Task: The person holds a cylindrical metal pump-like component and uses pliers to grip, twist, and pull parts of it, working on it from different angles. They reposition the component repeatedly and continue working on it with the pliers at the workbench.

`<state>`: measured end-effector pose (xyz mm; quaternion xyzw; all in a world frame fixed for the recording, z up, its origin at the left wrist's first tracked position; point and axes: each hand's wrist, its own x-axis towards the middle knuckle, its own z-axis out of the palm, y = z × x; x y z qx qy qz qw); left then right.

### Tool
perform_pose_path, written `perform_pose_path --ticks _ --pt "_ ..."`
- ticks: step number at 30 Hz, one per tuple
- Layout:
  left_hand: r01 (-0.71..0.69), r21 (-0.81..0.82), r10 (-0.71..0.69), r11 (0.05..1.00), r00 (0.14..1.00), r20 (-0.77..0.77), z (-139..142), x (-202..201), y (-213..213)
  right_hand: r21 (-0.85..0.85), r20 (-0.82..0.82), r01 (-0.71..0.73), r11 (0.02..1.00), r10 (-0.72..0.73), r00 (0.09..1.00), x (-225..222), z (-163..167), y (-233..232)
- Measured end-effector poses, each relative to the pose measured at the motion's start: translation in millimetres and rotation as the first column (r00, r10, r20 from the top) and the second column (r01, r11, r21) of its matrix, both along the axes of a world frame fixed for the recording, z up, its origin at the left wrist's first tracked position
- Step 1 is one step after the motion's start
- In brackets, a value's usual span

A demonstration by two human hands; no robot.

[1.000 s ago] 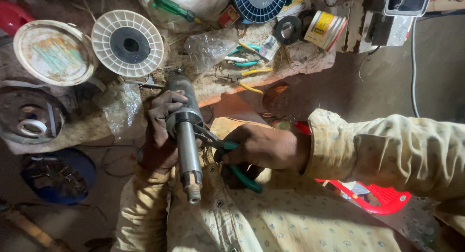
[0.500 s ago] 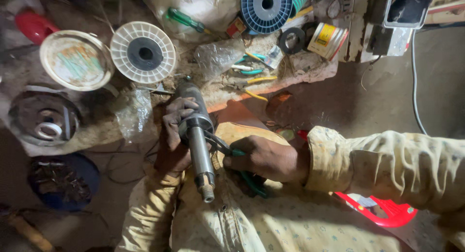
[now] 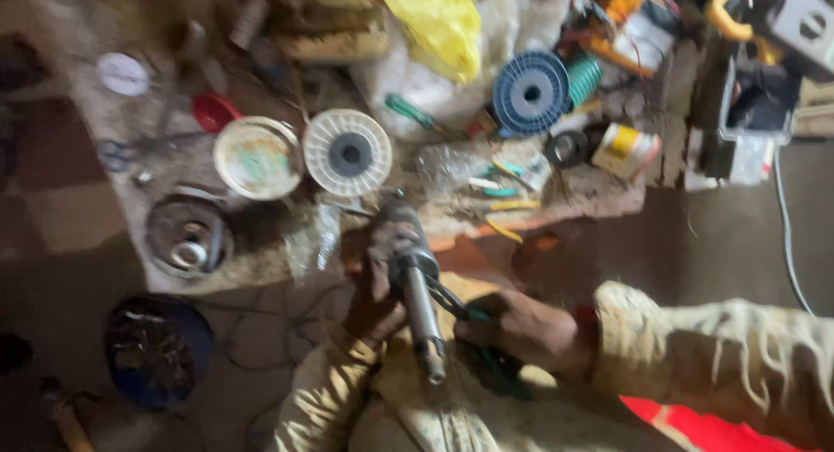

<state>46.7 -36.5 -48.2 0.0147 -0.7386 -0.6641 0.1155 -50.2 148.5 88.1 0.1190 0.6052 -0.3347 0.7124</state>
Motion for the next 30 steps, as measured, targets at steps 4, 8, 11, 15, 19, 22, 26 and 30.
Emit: perform_pose_path --ticks 4,8,11,15,19,22,26,30 --pt "-0.009 -0.023 0.009 1.0 1.0 -0.02 0.1 -0.3 -6.3 -0.007 0.12 0.085 0.996 -0.084 0.989 -5.6 5.9 -10.9" --pt "-0.02 -0.049 0.019 0.999 1.0 -0.023 -0.5 0.5 -5.9 -0.032 -0.016 0.108 0.994 -0.108 0.994 -1.0 13.3 -8.0" --pt "-0.015 -0.059 0.013 0.998 1.0 -0.026 0.2 0.4 -3.6 -0.04 -0.092 0.01 0.999 -0.014 0.996 -2.8 8.4 -3.8" --pt "0.001 -0.075 -0.004 0.997 0.999 -0.043 2.8 -3.1 -5.6 -0.031 0.018 -0.021 0.999 0.022 1.0 -5.2 -2.0 -0.5" --pt "-0.001 -0.143 -0.006 0.99 0.999 -0.043 1.7 -6.5 -6.7 0.108 -0.079 -0.093 0.99 0.102 0.992 0.7 -4.4 0.3" --pt "0.043 0.234 -0.077 0.971 0.987 0.138 -3.3 -6.3 -3.6 0.035 0.032 0.185 0.982 -0.186 0.982 2.8 -1.1 1.4" --pt "0.0 0.444 -0.098 0.896 0.975 0.199 -10.0 -6.4 -14.2 -0.117 0.118 0.058 0.991 -0.044 0.992 -5.6 -11.8 -3.6" --pt "-0.023 0.169 0.012 0.985 0.998 0.067 -0.1 0.0 -29.1 -0.001 -0.116 -0.198 0.98 0.197 0.974 -11.2 -14.4 -7.6"
